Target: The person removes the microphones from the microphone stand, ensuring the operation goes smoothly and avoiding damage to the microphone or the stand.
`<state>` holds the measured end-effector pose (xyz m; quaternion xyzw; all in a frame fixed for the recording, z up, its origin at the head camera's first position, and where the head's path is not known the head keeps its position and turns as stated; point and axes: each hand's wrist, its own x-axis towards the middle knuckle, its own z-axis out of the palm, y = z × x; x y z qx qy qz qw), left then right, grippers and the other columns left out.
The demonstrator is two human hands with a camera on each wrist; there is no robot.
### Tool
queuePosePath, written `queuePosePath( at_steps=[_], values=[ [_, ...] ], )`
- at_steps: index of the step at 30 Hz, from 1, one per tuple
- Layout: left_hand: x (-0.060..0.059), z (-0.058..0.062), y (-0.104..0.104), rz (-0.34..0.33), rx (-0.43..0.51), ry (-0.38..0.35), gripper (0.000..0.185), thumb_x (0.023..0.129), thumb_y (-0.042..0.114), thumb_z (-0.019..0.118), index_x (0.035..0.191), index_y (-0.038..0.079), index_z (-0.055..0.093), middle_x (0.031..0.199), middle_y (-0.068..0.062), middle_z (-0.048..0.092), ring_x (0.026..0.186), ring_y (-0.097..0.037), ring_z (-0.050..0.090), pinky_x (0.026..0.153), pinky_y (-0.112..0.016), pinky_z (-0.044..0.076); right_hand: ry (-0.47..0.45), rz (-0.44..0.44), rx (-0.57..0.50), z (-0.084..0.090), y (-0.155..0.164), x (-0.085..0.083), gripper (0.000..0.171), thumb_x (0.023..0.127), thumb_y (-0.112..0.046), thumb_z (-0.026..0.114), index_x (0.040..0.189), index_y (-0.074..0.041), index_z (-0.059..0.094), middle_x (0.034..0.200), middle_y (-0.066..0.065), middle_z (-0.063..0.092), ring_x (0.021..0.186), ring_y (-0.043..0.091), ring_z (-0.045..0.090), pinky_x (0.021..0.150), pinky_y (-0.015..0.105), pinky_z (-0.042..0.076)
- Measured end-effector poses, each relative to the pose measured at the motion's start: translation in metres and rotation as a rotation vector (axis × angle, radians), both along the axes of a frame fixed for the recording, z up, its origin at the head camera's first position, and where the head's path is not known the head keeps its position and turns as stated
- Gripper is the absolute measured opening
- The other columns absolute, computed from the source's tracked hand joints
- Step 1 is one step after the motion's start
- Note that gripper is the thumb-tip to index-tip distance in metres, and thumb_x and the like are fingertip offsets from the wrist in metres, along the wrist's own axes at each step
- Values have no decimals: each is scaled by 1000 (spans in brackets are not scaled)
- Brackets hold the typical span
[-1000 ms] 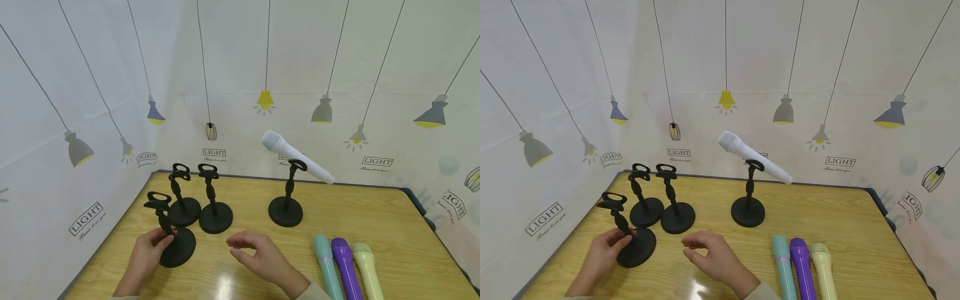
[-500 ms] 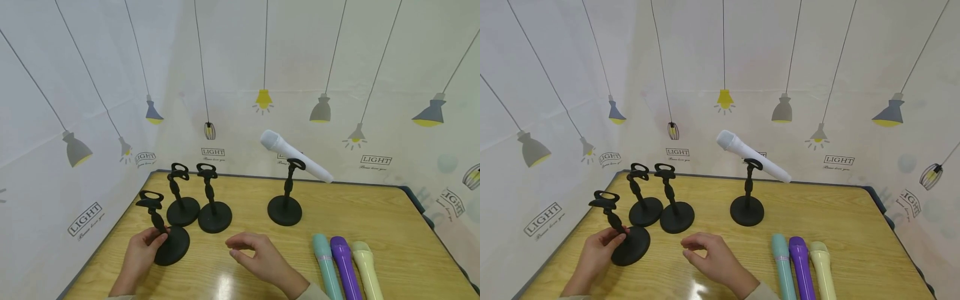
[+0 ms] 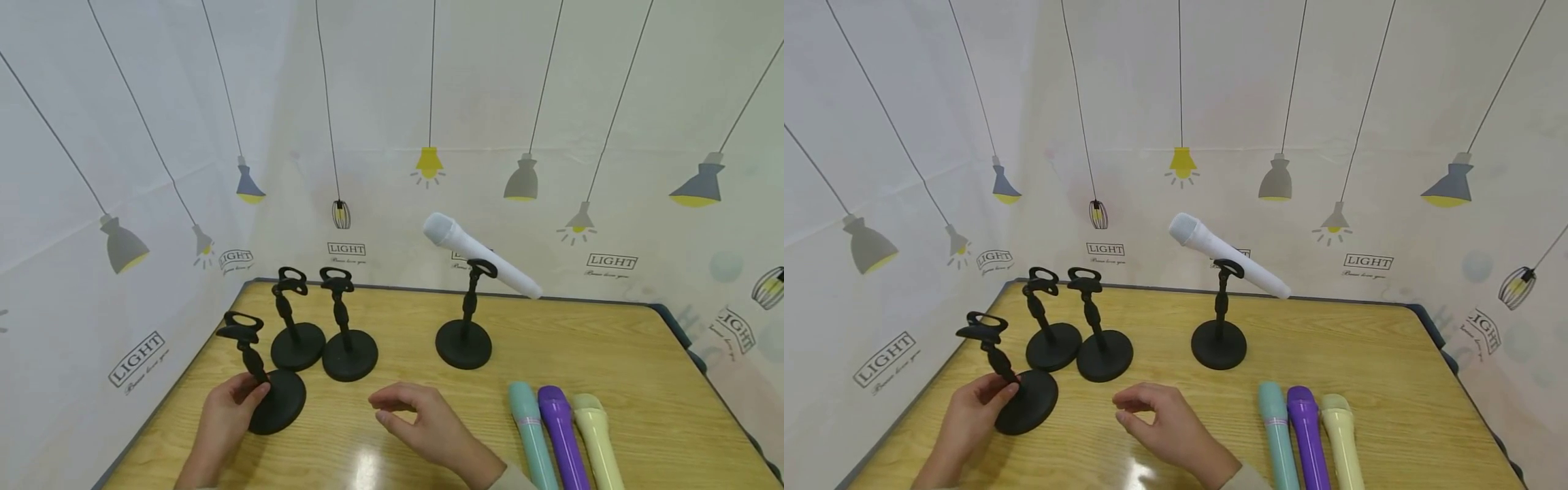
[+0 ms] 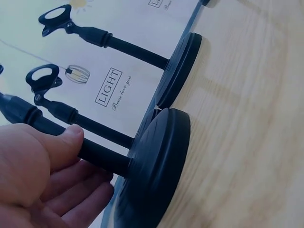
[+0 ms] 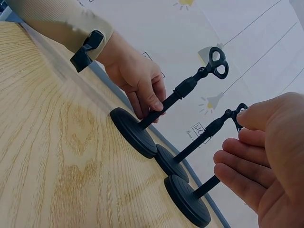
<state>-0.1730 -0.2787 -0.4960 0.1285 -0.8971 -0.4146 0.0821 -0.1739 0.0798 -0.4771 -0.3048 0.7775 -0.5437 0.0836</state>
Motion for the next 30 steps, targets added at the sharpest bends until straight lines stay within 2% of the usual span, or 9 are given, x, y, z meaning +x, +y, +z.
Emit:
queuePosePath(
  at_steps=[3,5,8,12,14,16,21,26,30],
  values=[
    [4,2,3,47,-21,-15,41,103,28,75,132,-1,70,129,-24,75,118,-41,73,99,-52,60,1,-9,8,-1,2,0,23,107,-23,70,126,-12,77,126,9,79,113,14,76,100,28,60],
    [8,3,5,95,-34,-2,48,103,37,75,133,0,68,130,-25,74,118,-41,72,98,-53,60,1,-21,10,-1,4,0,23,107,-23,70,126,-12,77,126,9,79,112,11,75,99,27,60],
    [15,4,8,197,-56,89,47,105,42,72,126,1,71,122,-22,77,105,-35,75,87,-34,61,-2,-29,3,-1,7,-1,23,107,-23,70,126,-11,77,126,12,79,112,12,75,99,28,60],
    [25,5,11,253,-15,240,31,108,34,69,107,4,77,93,-7,81,81,-7,71,69,-12,48,-5,-41,-6,-2,12,-1,25,107,-24,70,127,-11,76,128,14,78,115,17,76,100,30,61],
    [30,7,14,189,34,264,26,109,27,68,101,5,78,84,1,80,75,1,67,68,-10,49,-6,-55,-14,-2,15,-1,25,108,-24,69,128,-10,76,129,14,78,116,18,76,100,32,61],
    [34,8,19,66,67,255,22,109,21,67,99,6,78,82,5,78,76,2,69,70,-13,54,-3,-78,-18,-3,18,-1,25,107,-23,70,128,-10,75,128,14,78,115,18,76,100,32,61],
    [33,7,36,-239,105,151,16,110,20,66,106,14,80,100,5,81,91,-7,74,77,-21,60,46,-124,-36,-6,26,0,26,107,-22,70,128,-7,75,127,12,79,114,20,77,99,31,62],
    [21,5,53,-409,165,39,22,109,30,66,124,19,78,123,1,80,111,-16,76,88,-22,60,54,-183,-32,-6,33,-1,25,107,-23,70,127,-9,76,126,10,79,113,20,77,98,31,61],
    [11,1,70,-500,168,24,27,109,33,67,131,20,76,132,-2,78,120,-21,74,96,-24,59,69,-229,-40,-6,40,-4,23,106,-19,71,126,-9,76,124,12,79,112,20,77,97,33,62]
  ],
)
